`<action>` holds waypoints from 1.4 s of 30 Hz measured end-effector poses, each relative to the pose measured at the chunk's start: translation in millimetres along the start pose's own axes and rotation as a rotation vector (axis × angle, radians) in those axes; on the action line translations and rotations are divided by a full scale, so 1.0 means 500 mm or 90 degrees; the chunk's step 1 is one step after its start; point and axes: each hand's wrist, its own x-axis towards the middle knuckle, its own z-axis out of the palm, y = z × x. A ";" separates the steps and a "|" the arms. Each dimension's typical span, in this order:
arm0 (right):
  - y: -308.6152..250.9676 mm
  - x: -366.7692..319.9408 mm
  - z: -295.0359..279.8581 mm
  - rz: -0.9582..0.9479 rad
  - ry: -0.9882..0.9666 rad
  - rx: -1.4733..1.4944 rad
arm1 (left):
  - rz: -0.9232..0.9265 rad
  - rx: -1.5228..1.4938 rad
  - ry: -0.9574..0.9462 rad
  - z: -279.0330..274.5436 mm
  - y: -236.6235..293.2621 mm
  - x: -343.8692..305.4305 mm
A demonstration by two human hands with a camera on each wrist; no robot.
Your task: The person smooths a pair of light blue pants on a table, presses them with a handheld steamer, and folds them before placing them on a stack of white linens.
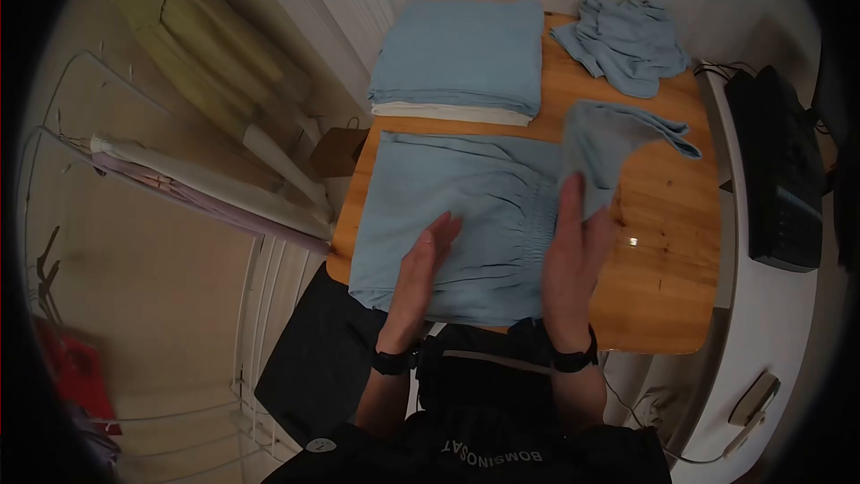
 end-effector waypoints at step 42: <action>0.193 -0.130 -0.265 0.058 -0.246 -0.345 | -0.055 0.483 0.364 -0.199 -0.074 -0.082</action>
